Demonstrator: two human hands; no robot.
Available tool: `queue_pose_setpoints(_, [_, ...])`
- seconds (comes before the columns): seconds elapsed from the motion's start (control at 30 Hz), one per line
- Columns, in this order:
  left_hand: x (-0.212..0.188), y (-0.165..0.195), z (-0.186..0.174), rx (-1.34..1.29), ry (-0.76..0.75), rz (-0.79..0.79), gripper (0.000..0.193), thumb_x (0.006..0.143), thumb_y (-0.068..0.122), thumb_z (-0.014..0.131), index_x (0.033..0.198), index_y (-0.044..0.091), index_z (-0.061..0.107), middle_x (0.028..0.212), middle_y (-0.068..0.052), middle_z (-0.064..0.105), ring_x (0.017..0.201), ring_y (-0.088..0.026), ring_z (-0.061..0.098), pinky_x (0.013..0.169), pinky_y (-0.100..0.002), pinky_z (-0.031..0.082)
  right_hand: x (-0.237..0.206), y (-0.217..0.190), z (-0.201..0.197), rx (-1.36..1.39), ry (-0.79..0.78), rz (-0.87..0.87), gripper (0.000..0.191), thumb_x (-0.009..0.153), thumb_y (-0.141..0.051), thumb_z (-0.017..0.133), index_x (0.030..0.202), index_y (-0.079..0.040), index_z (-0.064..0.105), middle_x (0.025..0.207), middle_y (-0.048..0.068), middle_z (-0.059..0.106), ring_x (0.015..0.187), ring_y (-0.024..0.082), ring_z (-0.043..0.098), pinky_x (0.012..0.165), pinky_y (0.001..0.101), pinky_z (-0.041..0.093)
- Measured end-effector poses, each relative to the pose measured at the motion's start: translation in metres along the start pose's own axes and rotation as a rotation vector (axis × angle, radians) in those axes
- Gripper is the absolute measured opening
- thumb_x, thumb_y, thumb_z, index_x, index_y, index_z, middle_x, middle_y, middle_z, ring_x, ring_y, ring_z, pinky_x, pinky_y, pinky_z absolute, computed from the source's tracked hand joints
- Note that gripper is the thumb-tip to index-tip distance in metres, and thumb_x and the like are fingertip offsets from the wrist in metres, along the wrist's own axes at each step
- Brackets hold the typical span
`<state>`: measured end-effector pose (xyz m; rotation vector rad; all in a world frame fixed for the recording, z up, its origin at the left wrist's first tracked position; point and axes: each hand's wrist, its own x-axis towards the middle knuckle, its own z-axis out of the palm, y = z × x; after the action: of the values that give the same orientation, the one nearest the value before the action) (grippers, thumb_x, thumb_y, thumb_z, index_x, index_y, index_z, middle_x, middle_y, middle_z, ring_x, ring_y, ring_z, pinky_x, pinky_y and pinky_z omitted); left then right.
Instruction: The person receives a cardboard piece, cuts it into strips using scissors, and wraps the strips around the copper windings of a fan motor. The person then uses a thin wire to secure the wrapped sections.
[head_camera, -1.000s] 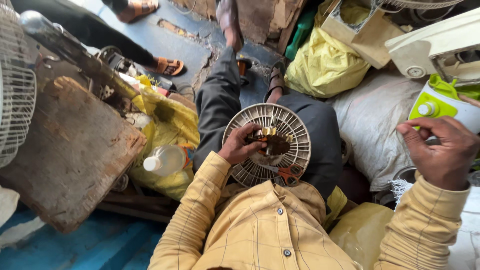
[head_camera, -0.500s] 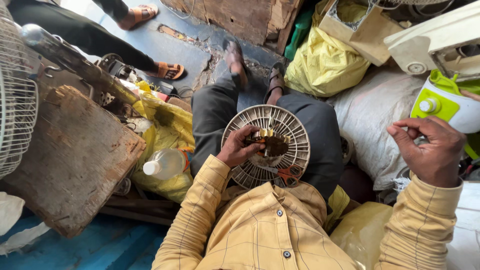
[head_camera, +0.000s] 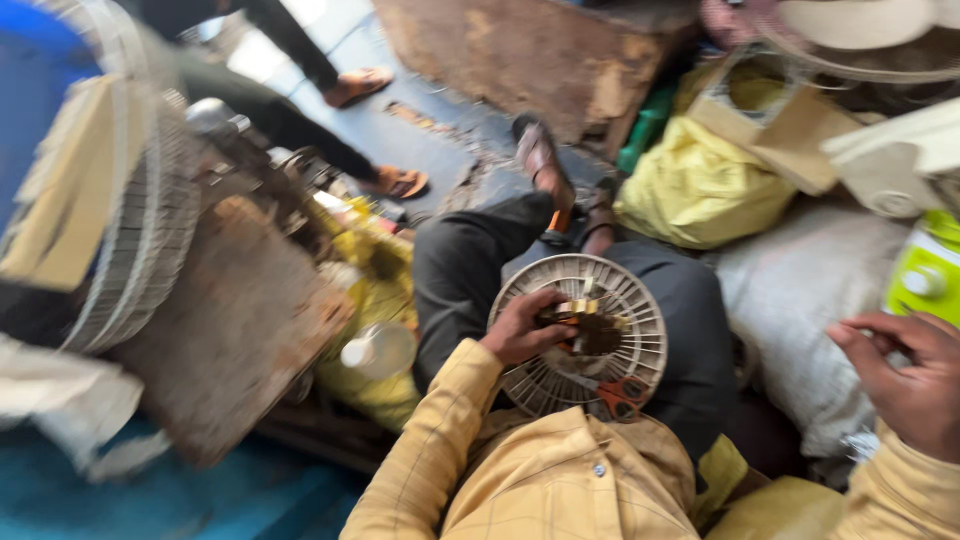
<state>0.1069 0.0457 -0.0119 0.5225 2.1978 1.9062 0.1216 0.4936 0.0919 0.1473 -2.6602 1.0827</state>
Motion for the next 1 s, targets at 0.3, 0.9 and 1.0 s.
queue_pose_setpoints(0.3, [0.002,0.012,-0.003,-0.068,0.017,-0.043,0.039,0.087,0.012,0.083,0.120,0.002,0.064,0.102,-0.004,0.068,0.097,-0.012,0.064,0.087,-0.031,0.054,0.020,-0.030,0.043,0.174,-0.142,-0.021,0.015,0.097,-0.015,0.082,0.101,-0.002,0.075,0.076,0.003,0.061,0.067,0.010,0.053,0.062,0.0221,0.042])
queue_pose_setpoints(0.9, [0.002,0.017,-0.011,-0.198,-0.028,-0.016,0.041,0.089,0.011,0.081,0.126,0.002,0.064,0.108,-0.005,0.070,0.102,-0.011,0.063,0.092,-0.030,0.054,0.021,-0.077,0.071,0.111,-0.217,0.053,0.017,0.086,-0.014,0.080,0.099,-0.004,0.077,0.078,0.005,0.072,0.065,0.011,0.060,0.064,0.0258,0.048])
queue_pose_setpoints(1.0, [0.003,0.016,-0.012,-0.146,-0.033,-0.028,0.042,0.088,0.011,0.082,0.125,0.001,0.065,0.106,-0.004,0.070,0.100,-0.010,0.064,0.089,-0.030,0.055,0.023,-0.069,0.074,0.147,-0.239,0.086,0.016,0.084,-0.014,0.079,0.097,-0.005,0.078,0.081,0.004,0.073,0.068,0.011,0.063,0.063,0.0250,0.050])
